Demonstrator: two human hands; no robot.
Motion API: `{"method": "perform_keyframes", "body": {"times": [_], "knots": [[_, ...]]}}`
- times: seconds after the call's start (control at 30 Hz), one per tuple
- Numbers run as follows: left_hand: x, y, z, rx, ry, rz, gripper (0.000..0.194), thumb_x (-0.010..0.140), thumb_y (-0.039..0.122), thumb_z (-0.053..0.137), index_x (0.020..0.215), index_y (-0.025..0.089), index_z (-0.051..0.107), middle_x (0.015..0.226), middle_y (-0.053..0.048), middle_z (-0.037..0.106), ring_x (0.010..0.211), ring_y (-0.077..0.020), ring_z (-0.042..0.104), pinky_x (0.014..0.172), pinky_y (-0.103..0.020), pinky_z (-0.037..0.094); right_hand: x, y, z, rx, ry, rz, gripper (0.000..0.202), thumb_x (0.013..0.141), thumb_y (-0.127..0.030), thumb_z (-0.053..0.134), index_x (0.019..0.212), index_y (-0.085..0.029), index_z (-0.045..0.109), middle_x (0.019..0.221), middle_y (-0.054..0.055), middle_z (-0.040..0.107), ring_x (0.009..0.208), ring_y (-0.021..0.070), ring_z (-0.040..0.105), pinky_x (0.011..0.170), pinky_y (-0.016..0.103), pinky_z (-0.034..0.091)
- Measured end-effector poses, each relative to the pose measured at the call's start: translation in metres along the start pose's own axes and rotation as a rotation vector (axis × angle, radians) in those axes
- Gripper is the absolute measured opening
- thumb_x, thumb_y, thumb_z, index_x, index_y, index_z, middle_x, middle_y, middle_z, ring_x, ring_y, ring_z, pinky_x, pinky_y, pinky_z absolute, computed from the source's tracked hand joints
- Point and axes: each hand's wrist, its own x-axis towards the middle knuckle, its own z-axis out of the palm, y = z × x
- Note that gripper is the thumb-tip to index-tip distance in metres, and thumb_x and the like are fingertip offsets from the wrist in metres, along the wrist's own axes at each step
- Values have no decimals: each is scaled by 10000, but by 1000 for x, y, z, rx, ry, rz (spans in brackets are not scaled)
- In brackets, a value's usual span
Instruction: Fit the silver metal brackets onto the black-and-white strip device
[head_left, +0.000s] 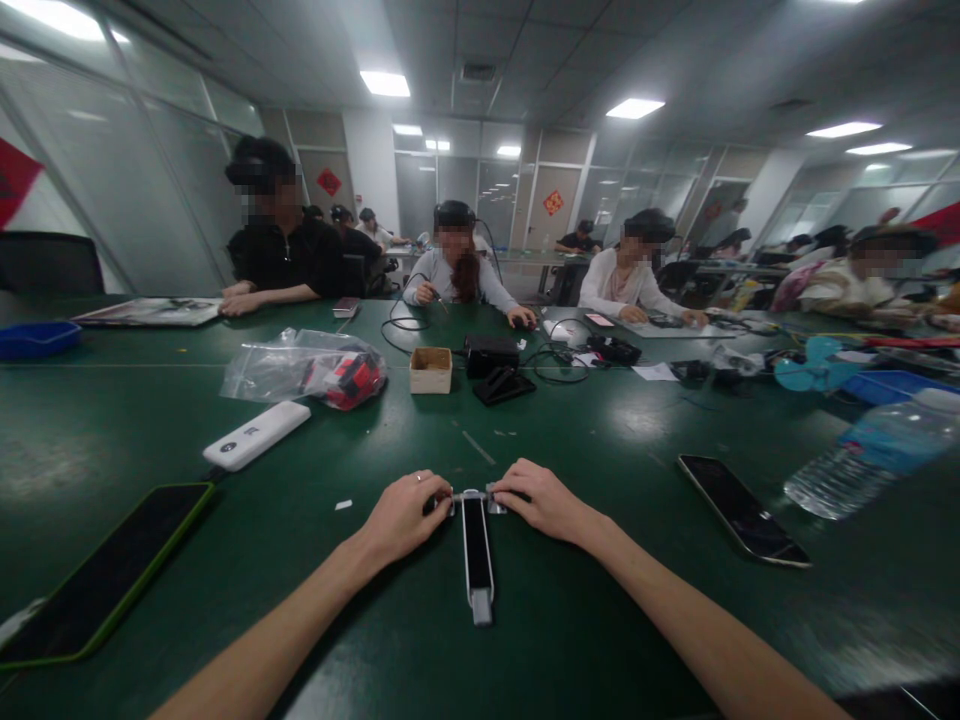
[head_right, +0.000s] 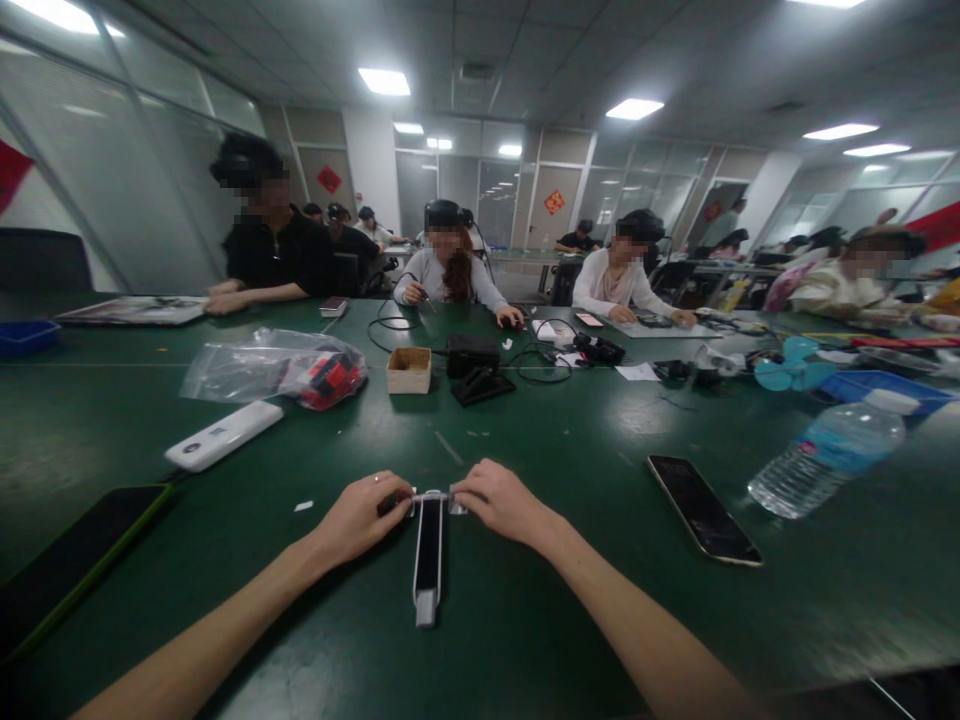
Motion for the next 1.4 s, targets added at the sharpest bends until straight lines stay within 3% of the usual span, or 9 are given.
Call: {"method": "perform_keyframes", "body": {"times": [0.7,1.17,1.4], "knots": [[-2,-2,2,8,5,-3,163,864,238,476,889,192,631,843,-32,637,758,-159,578,689,-254,430,0,-2,1,63,11,66,94,838,-232,597,907,-180,632,903,37,594,826,152,534,728,292,464],[-1,3,-3,-11,-13,-21,183,868,243,464,893,188,637,871,-42,647,793,-170,584,717,-272,445,1,-1,-1,46,-6,55,164,907,-264,502,937,-184,642,950,50,594,876,157,532,778,315,457],[0,0,0,8,8,-4,170,864,235,475,889,184,635,838,-34,643,761,-162,585,689,-262,434,-1,-2,-2,21,-5,44,147,867,-270,559,952,-186,645,956,50,582,873,156,528,765,308,460]]}}
